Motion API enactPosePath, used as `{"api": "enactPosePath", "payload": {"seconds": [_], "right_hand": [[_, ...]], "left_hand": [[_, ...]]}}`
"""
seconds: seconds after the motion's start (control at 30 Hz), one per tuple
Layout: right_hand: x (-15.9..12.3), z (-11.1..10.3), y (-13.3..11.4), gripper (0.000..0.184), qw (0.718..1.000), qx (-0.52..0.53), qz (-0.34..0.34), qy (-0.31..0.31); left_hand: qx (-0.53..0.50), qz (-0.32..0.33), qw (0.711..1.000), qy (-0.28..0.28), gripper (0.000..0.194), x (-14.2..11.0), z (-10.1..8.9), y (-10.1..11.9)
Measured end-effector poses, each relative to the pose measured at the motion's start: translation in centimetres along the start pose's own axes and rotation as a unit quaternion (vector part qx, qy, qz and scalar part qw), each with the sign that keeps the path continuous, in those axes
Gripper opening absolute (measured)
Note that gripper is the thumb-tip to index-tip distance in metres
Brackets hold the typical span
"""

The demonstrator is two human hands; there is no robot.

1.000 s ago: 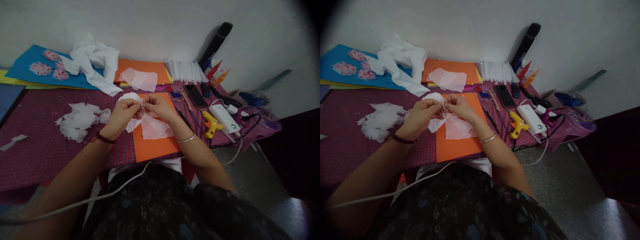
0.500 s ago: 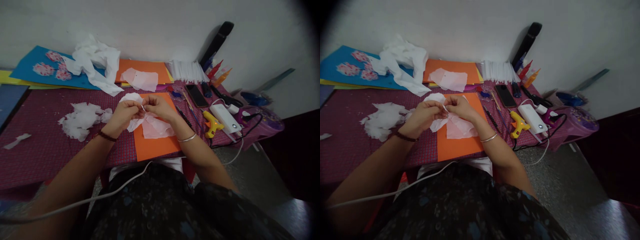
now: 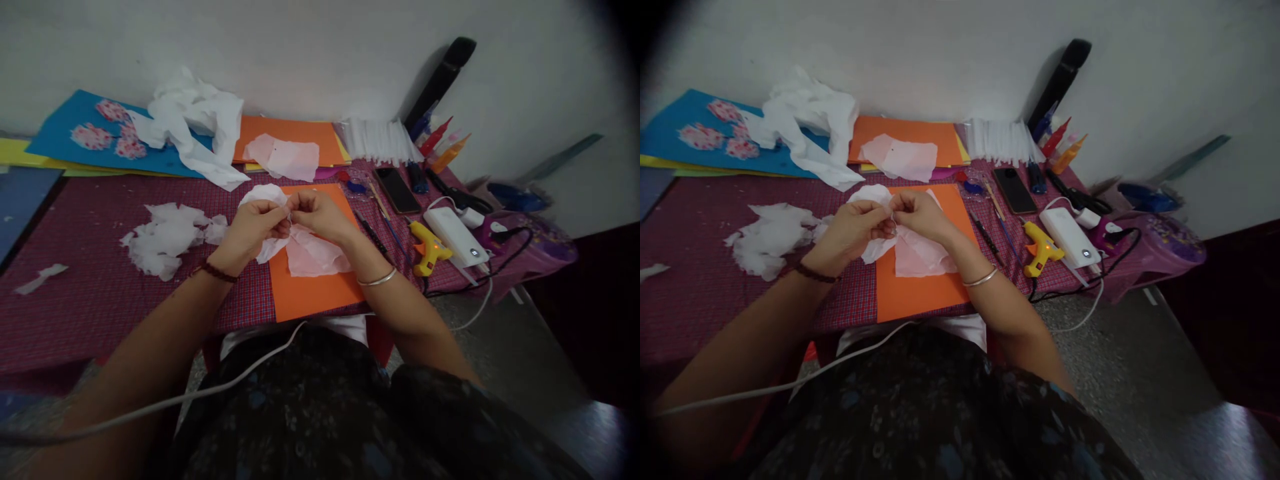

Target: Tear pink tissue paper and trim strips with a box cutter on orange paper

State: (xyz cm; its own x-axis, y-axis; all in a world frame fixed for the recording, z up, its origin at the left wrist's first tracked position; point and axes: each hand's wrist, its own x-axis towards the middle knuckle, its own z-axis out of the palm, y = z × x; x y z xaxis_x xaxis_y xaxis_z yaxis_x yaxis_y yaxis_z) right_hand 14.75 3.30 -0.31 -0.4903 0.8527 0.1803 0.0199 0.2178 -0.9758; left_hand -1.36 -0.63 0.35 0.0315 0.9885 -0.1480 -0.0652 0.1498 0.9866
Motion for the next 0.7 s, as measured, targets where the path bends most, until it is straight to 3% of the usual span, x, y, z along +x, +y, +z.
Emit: {"api": "enactPosePath", "payload": {"seconds": [0.2, 0.27, 0.37, 0.57, 0.7], "right_hand": [[0.0, -0.3, -0.1, 0.016, 1.0, 0.011, 0.011, -0.007], [-0.1, -0.4, -0.3, 0.013, 0.999, 0.028, 0.015, -0.008], [-0.1, -0.3, -0.5, 0.004, 0.999, 0.038, 0.021, -0.002], [0.1, 0.1, 0.2, 0.013, 0.999, -0.011, 0.038, 0.025], [0.2, 0.1, 0.3, 0.014, 0.998, 0.033, 0.051, 0.033]], "left_hand": [[-0.043, -0.018, 0.999, 0.014, 0.047, 0.1, -0.1, 0.4], [-0.031, -0.012, 0.999, 0.007, 0.036, 0.0, -0.3, 0.6], [0.035, 0.056, 0.998, 0.014, 0.01, -0.2, -0.4, 0.5], [0.149, 0.118, 0.981, 0.037, 0.012, 0.2, -0.4, -0.3], [0.178, 0.143, 0.972, 0.055, 0.022, 0.7, -0.4, -0.6]]}}
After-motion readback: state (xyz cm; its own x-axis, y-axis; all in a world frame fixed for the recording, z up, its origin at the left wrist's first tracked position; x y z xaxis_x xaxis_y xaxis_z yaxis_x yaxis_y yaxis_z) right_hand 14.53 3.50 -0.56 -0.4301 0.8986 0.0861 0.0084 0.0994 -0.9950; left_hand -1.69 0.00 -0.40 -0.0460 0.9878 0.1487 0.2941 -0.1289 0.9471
